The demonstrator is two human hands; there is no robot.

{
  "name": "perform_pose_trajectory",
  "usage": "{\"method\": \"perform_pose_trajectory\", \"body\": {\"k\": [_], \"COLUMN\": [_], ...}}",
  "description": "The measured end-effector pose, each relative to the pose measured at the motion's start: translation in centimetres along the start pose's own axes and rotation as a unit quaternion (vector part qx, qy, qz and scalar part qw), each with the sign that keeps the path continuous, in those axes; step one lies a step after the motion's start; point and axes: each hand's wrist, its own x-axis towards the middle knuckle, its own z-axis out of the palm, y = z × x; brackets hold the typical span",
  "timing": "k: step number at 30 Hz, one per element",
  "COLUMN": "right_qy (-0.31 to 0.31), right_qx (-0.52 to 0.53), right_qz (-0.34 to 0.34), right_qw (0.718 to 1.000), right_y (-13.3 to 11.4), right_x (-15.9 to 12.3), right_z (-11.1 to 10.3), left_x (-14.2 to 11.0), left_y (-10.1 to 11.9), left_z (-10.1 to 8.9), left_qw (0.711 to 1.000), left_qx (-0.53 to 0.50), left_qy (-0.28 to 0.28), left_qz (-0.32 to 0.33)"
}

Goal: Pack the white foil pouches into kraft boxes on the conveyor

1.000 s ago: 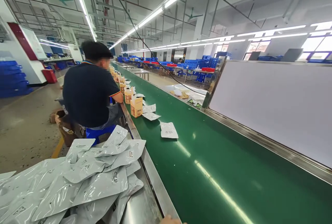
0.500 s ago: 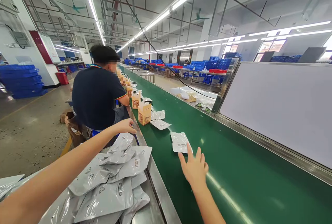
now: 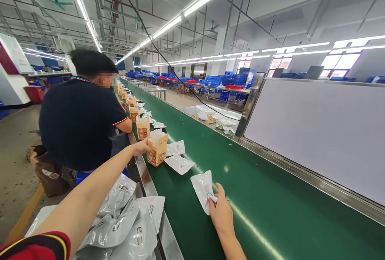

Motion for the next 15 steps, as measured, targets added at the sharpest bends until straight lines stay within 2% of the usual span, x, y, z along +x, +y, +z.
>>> {"method": "perform_pose_trajectory", "body": {"k": [3,5,7,9,11,13,15], "right_qy": [-0.067,-0.113,-0.100,-0.007,0.123,0.263,0.377], "right_qx": [0.029,0.042,0.050,0.067,0.101,0.122,0.102], "right_qz": [-0.022,-0.028,-0.017,-0.018,-0.041,-0.083,-0.146], "right_qw": [0.997,0.992,0.994,0.998,0.986,0.953,0.909], "right_y": [0.8,1.3,1.5,0.9,-0.6,-2.8,-5.2], "right_x": [-0.3,-1.0,-2.1,-3.6,-5.4,-7.2,-8.6], "right_z": [-2.2,-4.3,-6.8,-9.6,-12.5,-15.0,-16.7], "left_x": [1.1,1.4,1.0,-0.1,-2.0,-4.5,-7.5], "left_y": [-0.3,-0.1,0.6,2.0,3.8,6.1,8.4], "left_z": [1.6,2.6,3.4,4.2,5.1,6.5,8.1], "left_qw": [0.989,0.981,0.979,0.982,0.982,0.979,0.978], "left_qx": [-0.049,-0.062,-0.060,-0.048,-0.041,-0.035,0.003], "left_qy": [-0.141,-0.182,-0.191,-0.182,-0.184,-0.188,-0.163], "left_qz": [-0.025,-0.029,-0.026,-0.007,0.022,0.068,0.127]}}
